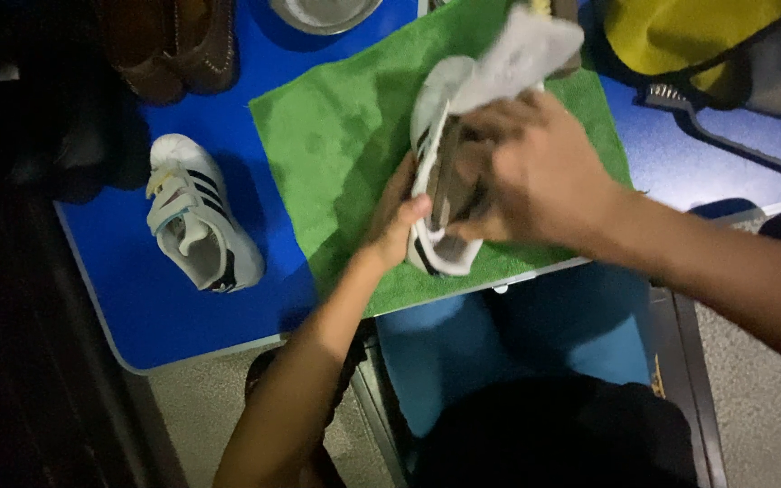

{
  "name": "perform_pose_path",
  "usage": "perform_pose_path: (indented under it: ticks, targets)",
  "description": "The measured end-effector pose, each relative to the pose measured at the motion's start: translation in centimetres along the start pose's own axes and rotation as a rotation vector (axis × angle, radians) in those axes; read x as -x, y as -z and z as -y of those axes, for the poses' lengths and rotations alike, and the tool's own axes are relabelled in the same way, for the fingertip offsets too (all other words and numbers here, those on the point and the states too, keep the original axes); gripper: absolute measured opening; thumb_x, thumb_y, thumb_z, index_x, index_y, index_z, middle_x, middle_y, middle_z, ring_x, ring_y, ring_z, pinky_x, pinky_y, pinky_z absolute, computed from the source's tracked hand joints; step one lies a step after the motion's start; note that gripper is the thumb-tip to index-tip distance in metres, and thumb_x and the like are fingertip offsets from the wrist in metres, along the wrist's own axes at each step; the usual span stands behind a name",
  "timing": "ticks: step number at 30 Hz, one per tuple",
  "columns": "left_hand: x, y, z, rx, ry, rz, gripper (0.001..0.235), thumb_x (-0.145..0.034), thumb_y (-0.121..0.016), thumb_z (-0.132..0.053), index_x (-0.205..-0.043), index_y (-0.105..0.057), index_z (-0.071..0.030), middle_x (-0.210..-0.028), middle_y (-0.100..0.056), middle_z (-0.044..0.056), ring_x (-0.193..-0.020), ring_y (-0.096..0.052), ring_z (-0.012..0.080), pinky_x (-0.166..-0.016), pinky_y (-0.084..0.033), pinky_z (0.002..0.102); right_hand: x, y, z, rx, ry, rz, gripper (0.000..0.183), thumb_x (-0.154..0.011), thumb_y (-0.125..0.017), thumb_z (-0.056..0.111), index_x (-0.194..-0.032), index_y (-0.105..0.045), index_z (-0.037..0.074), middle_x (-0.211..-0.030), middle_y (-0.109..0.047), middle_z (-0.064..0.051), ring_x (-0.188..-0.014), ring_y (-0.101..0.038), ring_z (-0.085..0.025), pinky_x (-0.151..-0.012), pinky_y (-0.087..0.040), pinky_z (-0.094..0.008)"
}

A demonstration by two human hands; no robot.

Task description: The person scrubs the interior and exterior of a white sneaker using a brush. They hold the shoe steady with their left hand while vigorously brushing the inside lining and the outer surface with their right hand.

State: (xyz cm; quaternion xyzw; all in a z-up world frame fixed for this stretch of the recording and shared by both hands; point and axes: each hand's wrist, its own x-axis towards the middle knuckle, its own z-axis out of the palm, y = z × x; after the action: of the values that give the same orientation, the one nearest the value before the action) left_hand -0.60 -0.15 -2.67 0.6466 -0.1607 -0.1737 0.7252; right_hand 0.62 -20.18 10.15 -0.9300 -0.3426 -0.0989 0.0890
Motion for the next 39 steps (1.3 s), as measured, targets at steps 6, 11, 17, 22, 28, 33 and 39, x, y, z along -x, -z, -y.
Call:
perform_pose_path:
  ticks: [6,11,17,22,28,33,39]
  targets:
    - [-0.3,-0.2,-0.7,0.113,-0.006,0.083,0.080,-0.079,-0.057,-0.055,-0.138,-0.036,-0.004,-0.138,-0.045,0.014,-0.129,-0.043,0.0233,-0.111,-0.033,0.036,-0.7,1.5,1.4,-0.210,0.107,-0.014,0.039,-0.063,-0.069,0.050,-0.070,-0.060,0.013,-0.081,-0.058,-0.007,-0.077,-0.057,-0.031,-0.064,-0.037,-0.046]
    - [-0.4,-0.3,-1.9,0.077,-0.007,0.070,0.081,-0.081,-0.053,-0.057,-0.139,-0.034,-0.003,-0.139,-0.043,0.015,-0.130,-0.040,0.0228,-0.111,-0.032,0.036,0.2,0.0,1.6,-0.144,0.042,-0.057,0.040,-0.061,-0.071,0.058,-0.076,-0.068,0.021,-0.115,-0.061,-0.013,-0.097,-0.057,-0.031,-0.071,-0.036,-0.044]
    - [-0.3,-0.1,-1.0,0.088,-0.004,0.061,0.076,-0.083,-0.051,-0.055,-0.138,-0.036,-0.005,-0.134,-0.046,0.013,-0.125,-0.042,0.0204,-0.108,-0.032,0.035,-0.3,0.7,1.3,-0.094,0.041,-0.078,0.041,-0.063,-0.068,0.057,-0.073,-0.065,0.018,-0.106,-0.063,-0.008,-0.089,-0.060,-0.029,-0.069,-0.038,-0.042]
    - [-0.2,-0.6,-1.7,0.219,-0.008,0.100,0.082,-0.082,-0.056,-0.054,-0.143,-0.030,-0.005,-0.144,-0.039,0.013,-0.136,-0.036,0.0218,-0.116,-0.025,0.034,-0.4,0.5,0.7,-0.100,0.103,0.034,0.056,-0.063,-0.066,0.069,-0.076,-0.061,0.015,-0.092,-0.059,-0.004,-0.085,-0.058,-0.030,-0.069,-0.036,-0.046]
    - [-0.3,-0.6,-1.6,0.088,-0.016,0.110,0.076,-0.079,-0.056,-0.048,-0.137,-0.034,-0.004,-0.135,-0.045,0.014,-0.128,-0.043,0.0235,-0.111,-0.032,0.036,-0.5,0.7,1.0,-0.181,0.084,0.048,0.044,-0.055,-0.069,0.056,-0.071,-0.058,0.017,-0.081,-0.056,-0.003,-0.079,-0.056,-0.028,-0.068,-0.037,-0.040]
    - [-0.7,-0.2,-1.6,0.204,0.046,0.062,0.069,-0.082,-0.056,-0.051,-0.132,-0.043,-0.006,-0.127,-0.053,0.010,-0.119,-0.049,0.0188,-0.103,-0.037,0.032,-0.8,0.8,0.8,-0.028,0.083,0.044,0.058,-0.059,-0.069,0.065,-0.088,-0.067,0.014,-0.121,-0.061,-0.011,-0.106,-0.059,-0.028,-0.081,-0.039,-0.045]
    - [-0.9,-0.7,-0.9,0.423,0.104,-0.047,0.053,-0.086,-0.057,-0.039,-0.127,-0.047,-0.006,-0.123,-0.056,0.013,-0.114,-0.053,0.0204,-0.098,-0.043,0.033,-2.2,0.5,-1.0,0.214,0.078,-0.021,0.051,-0.061,-0.062,0.065,-0.091,-0.066,0.023,-0.109,-0.066,0.004,-0.082,-0.064,-0.020,-0.072,-0.040,-0.034]
